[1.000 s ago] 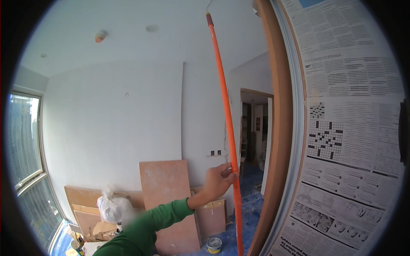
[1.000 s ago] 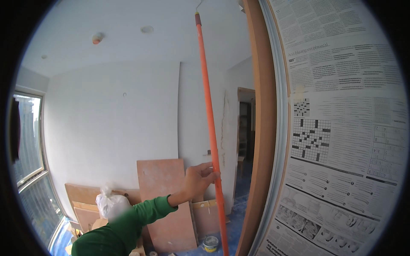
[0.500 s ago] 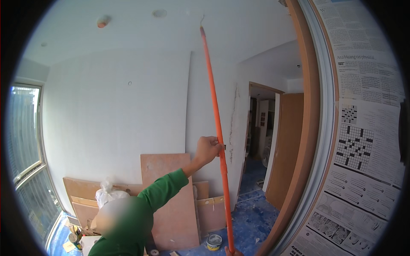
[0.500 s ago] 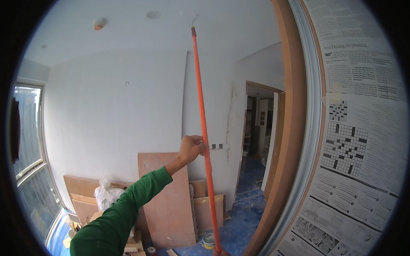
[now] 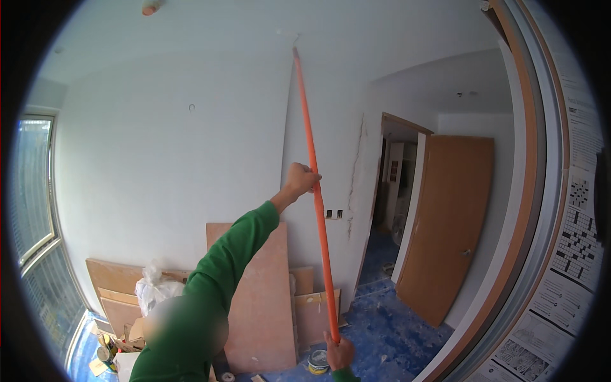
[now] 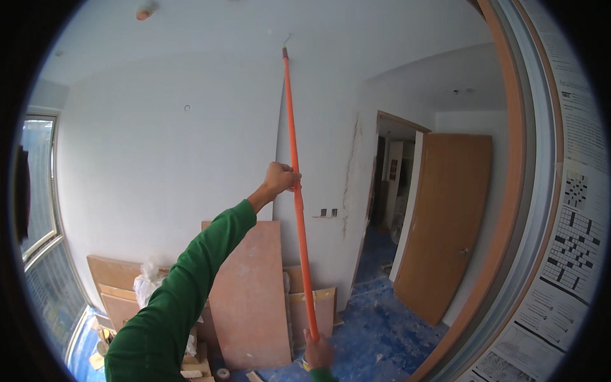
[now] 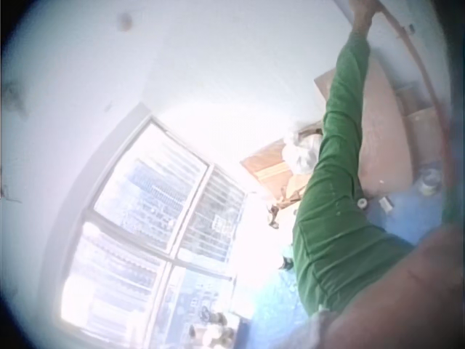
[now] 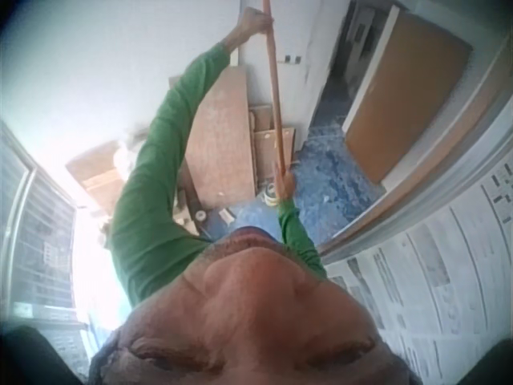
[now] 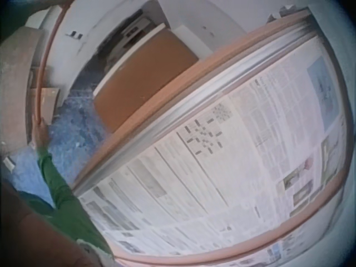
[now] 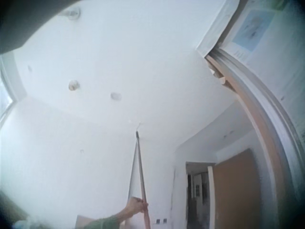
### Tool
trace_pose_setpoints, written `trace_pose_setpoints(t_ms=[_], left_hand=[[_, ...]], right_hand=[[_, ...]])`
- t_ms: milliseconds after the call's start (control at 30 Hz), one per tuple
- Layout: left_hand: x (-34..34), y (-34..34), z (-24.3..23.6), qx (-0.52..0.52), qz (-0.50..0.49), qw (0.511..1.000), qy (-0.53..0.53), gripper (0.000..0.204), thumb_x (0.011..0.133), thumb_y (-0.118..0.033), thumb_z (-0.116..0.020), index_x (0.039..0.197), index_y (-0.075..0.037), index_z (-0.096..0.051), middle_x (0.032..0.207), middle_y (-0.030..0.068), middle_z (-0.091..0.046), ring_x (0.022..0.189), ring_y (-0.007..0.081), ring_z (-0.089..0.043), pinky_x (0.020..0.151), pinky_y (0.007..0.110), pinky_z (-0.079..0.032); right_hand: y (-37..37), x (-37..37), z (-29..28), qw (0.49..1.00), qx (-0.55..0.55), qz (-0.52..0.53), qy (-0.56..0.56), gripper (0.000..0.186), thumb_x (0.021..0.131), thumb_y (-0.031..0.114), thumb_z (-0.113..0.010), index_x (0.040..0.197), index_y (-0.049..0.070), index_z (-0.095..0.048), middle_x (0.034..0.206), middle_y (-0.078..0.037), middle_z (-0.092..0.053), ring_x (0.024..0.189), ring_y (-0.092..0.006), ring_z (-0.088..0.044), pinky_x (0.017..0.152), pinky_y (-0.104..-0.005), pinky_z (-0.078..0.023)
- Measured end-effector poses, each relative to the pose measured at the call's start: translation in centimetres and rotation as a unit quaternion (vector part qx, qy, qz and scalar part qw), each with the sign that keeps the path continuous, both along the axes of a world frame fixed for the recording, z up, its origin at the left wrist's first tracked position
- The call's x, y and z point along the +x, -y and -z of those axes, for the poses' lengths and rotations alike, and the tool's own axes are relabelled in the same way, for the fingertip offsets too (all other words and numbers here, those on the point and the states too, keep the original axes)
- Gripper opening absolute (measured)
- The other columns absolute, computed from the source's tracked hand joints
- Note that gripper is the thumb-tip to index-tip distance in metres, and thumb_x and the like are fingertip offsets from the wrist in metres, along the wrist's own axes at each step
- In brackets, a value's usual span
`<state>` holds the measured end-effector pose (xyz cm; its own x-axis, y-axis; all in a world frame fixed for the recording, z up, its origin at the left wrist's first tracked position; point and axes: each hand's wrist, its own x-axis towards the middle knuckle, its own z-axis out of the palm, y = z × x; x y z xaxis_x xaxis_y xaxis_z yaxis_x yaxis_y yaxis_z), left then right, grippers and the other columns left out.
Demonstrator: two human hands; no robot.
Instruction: The person uses a paint roller attached to a long orange extension pole to paint the ceiling white. They repeatedly dip the roller into a paint bucket on the floor to reload it with paint. Another person is visible in the background working on a wall.
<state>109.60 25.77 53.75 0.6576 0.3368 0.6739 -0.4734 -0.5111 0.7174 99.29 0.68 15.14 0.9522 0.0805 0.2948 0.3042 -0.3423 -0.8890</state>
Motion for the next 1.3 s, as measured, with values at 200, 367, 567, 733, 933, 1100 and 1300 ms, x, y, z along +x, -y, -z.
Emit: trace_pose_setpoints(t_ms=[200,367,567,733,933,1100,1300], left_hand=[[3.8,-4.8,-0.4,-0.019,-0.016,0.999,-0.025,0.015,0.077,-0.003,-0.068,0.076,0.011,-0.065,0.073,0.0194,-0.068,0.064,0.0252,-0.070,0.056,0.033,-0.060],[5.4,-6.2,-0.8,-0.010,-0.038,0.999,-0.035,0.013,0.077,-0.003,-0.068,0.076,0.010,-0.066,0.070,0.0169,-0.068,0.063,0.0239,-0.070,0.055,0.032,-0.060],[6.8,-8.8,-3.0,-0.016,-0.057,0.998,-0.026,0.014,0.077,-0.004,-0.068,0.074,0.010,-0.064,0.070,0.0174,-0.068,0.063,0.0247,-0.070,0.055,0.032,-0.060],[6.2,-6.0,-3.4,-0.041,-0.016,0.999,-0.016,0.020,0.077,-0.008,-0.069,0.075,0.011,-0.063,0.070,0.0191,-0.066,0.061,0.0259,-0.069,0.054,0.033,-0.059],[3.4,-1.9,-3.0,-0.027,0.007,1.000,-0.010,0.025,0.078,-0.013,-0.069,0.076,0.012,-0.063,0.071,0.0186,-0.066,0.059,0.0247,-0.067,0.053,0.032,-0.058],[0.7,2.7,-4.2,-0.023,0.038,0.999,0.010,0.024,0.082,-0.012,-0.066,0.080,0.012,-0.064,0.070,0.0193,-0.066,0.059,0.0250,-0.068,0.056,0.032,-0.058],[-2.7,8.8,-4.9,-0.014,0.067,0.997,0.036,0.026,0.081,-0.014,-0.067,0.074,0.011,-0.064,0.068,0.0186,-0.066,0.055,0.0225,-0.066,0.053,0.031,-0.057]], right_hand=[[-4.6,2.9,-4.9,0.999,0.012,-0.014,0.034,0.042,0.085,0.041,-0.068,0.083,-0.001,-0.068,0.072,-0.021,-0.064,0.071,-0.0390,-0.064,0.064,-0.0427,-0.047],[-7.6,4.6,-8.1,0.999,-0.019,0.008,0.036,0.042,0.086,0.045,-0.066,0.085,0.003,-0.070,0.077,-0.019,-0.068,0.078,-0.0395,-0.066,0.071,-0.0478,-0.050],[-9.3,5.4,-10.7,0.998,-0.033,0.005,0.050,0.043,0.087,0.046,-0.065,0.085,0.004,-0.070,0.078,-0.018,-0.068,0.078,-0.0387,-0.066,0.071,-0.0473,-0.050],[-7.6,7.1,-8.0,0.999,0.023,-0.013,0.030,0.046,0.086,0.047,-0.066,0.081,0.002,-0.068,0.076,-0.018,-0.067,0.076,-0.0381,-0.066,0.069,-0.0470,-0.049],[-2.1,2.9,-3.3,0.996,0.079,0.012,0.040,0.036,0.084,0.031,-0.073,0.080,-0.004,-0.067,0.058,-0.012,-0.056,0.052,-0.0169,-0.051,0.054,-0.0352,-0.043],[2.3,0.9,2.0,0.997,0.065,0.040,0.013,0.038,0.082,0.035,-0.072,0.080,-0.003,-0.067,0.067,-0.019,-0.063,0.063,-0.0324,-0.061,0.059,-0.0414,-0.046],[8.1,1.2,12.2,0.996,0.049,0.054,0.052,0.034,0.085,0.037,-0.071,0.092,0.003,-0.070,0.063,-0.012,-0.058,0.057,-0.0206,-0.051,0.055,-0.0379,-0.044]])
